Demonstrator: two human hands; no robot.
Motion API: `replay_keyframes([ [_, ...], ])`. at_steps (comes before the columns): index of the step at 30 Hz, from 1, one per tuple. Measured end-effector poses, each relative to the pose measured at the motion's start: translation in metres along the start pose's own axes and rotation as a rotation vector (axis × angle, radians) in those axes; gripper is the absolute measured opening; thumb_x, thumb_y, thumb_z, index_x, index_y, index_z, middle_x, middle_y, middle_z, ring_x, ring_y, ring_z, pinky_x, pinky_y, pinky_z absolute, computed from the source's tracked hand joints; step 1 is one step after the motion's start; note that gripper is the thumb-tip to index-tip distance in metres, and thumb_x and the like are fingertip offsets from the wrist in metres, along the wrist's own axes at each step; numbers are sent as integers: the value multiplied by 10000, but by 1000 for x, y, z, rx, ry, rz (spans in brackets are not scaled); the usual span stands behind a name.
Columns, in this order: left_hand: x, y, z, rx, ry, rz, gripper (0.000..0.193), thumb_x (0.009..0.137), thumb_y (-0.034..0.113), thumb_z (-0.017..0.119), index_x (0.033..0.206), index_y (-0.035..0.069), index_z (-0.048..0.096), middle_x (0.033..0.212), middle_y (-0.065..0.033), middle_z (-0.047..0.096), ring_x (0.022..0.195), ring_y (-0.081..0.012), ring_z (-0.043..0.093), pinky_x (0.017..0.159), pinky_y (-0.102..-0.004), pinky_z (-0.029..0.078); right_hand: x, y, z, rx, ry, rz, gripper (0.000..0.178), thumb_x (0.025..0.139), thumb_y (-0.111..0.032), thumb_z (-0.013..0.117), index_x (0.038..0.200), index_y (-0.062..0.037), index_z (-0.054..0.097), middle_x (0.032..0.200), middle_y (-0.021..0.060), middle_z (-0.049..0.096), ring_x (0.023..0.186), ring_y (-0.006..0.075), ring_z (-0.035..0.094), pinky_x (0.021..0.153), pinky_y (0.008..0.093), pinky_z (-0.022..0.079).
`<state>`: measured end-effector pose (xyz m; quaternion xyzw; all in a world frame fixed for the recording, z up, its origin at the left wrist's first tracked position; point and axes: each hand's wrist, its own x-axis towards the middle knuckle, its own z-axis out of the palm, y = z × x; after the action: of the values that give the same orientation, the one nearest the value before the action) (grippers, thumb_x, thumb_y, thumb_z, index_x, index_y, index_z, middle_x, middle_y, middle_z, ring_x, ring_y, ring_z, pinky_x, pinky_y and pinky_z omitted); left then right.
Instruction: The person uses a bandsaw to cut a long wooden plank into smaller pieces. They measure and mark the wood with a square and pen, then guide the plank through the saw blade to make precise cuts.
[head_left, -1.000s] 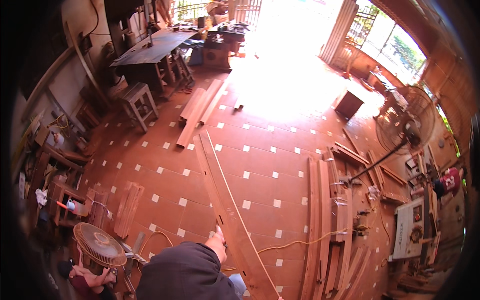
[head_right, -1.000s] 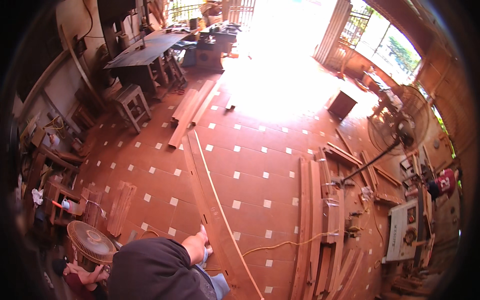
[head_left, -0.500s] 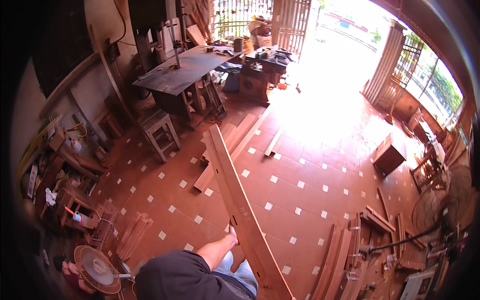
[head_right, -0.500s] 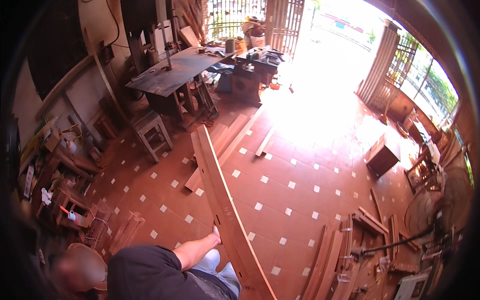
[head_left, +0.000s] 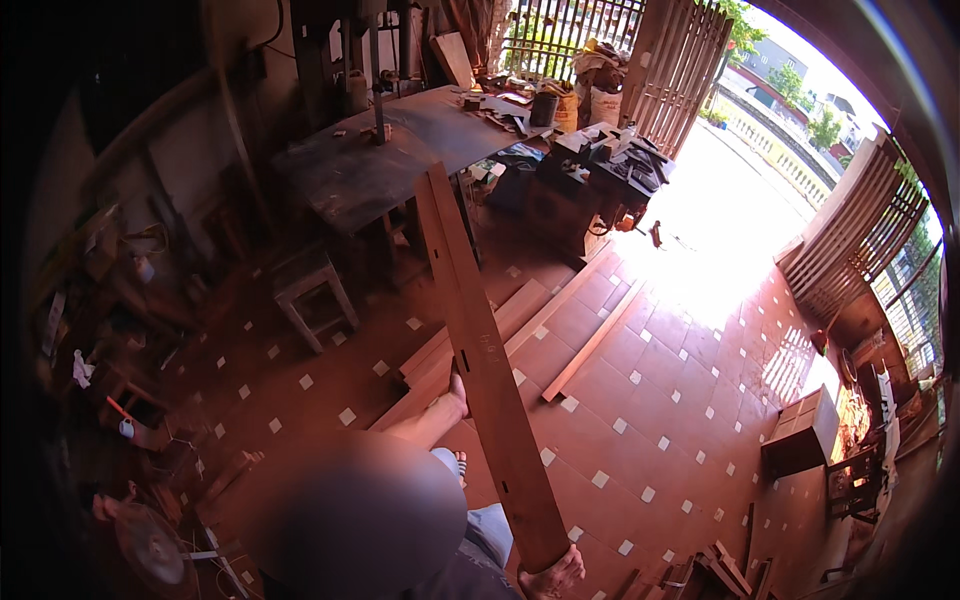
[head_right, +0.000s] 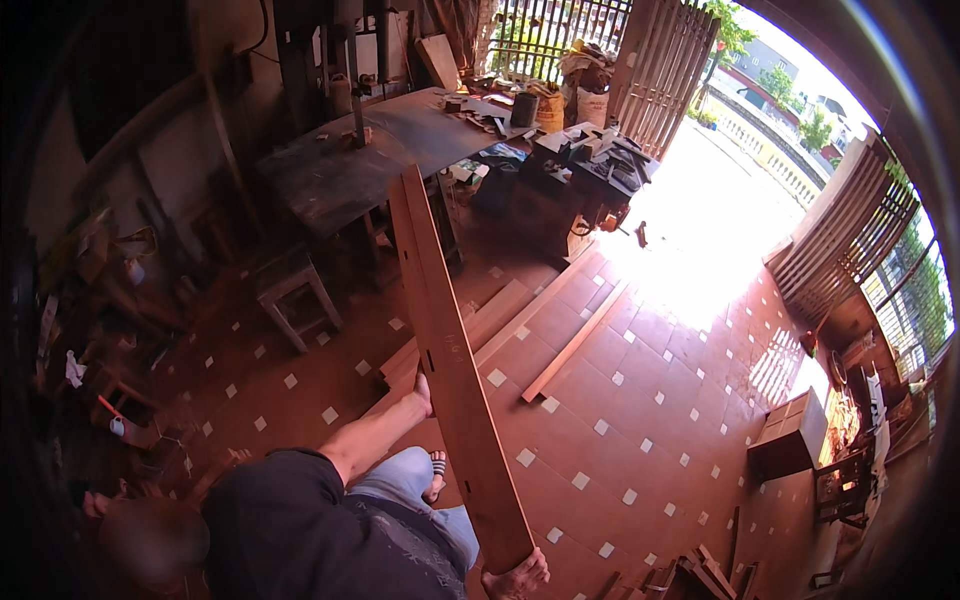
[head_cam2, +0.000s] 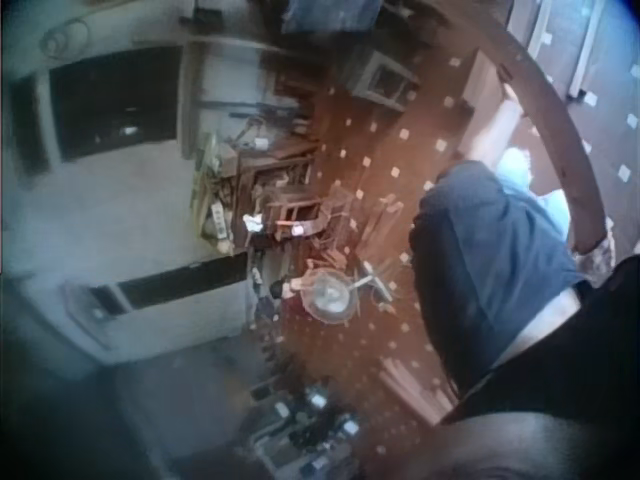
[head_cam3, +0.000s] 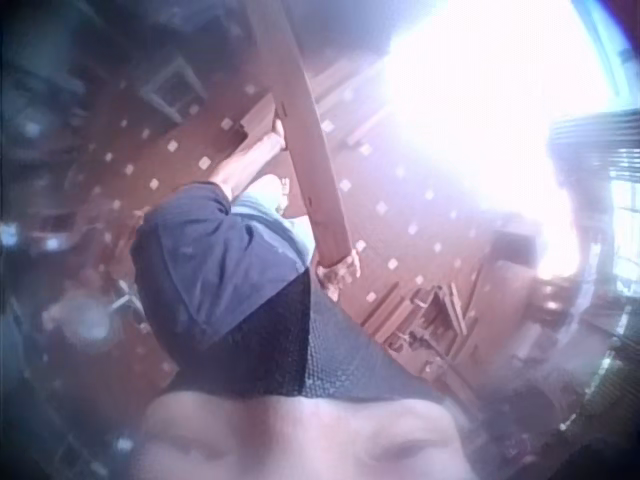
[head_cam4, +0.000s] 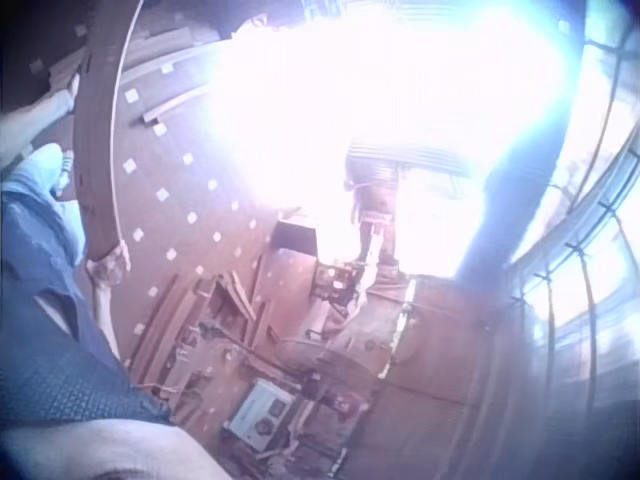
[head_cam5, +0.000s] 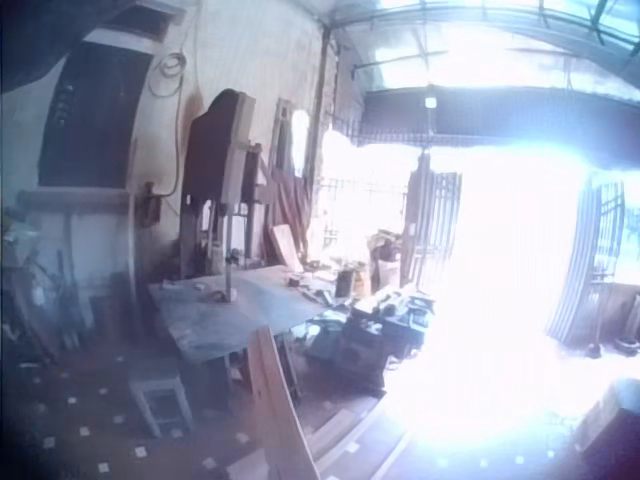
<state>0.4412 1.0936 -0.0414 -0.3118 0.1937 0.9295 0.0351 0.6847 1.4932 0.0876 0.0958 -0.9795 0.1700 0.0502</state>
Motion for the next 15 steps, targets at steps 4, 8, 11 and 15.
replay_keyframes([
  [4,89,98,72,-7,20,62,1062,897,924,291,1493,96,585,1524,-205,572,1376,-415,534,1143,-672,392,141,-30,16,20,77,-36,968,683,-364,851,1469,40,457,1305,274,607,1264,467,562,1077,584,450],
  [8,203,194,82,-80,130,86,1082,950,908,154,1549,94,541,1581,-170,539,1432,-383,511,1189,-626,382,292,-33,48,50,-113,-76,1136,584,-381,878,1512,32,369,1379,236,478,1326,447,455,1134,560,337],
  [11,271,255,125,-32,202,109,1064,980,869,80,1571,99,516,1615,-149,506,1460,-368,484,1202,-621,370,412,-39,61,10,-152,-131,1176,558,-433,897,1505,26,372,1341,208,486,1305,408,473,1109,537,351],
  [15,325,339,150,18,182,401,1123,896,963,250,1547,94,537,1572,-166,546,1423,-360,522,1130,-593,456,555,-74,68,26,-290,-205,1152,587,-392,893,1512,20,343,1363,209,458,1341,412,436,1135,558,329],
])
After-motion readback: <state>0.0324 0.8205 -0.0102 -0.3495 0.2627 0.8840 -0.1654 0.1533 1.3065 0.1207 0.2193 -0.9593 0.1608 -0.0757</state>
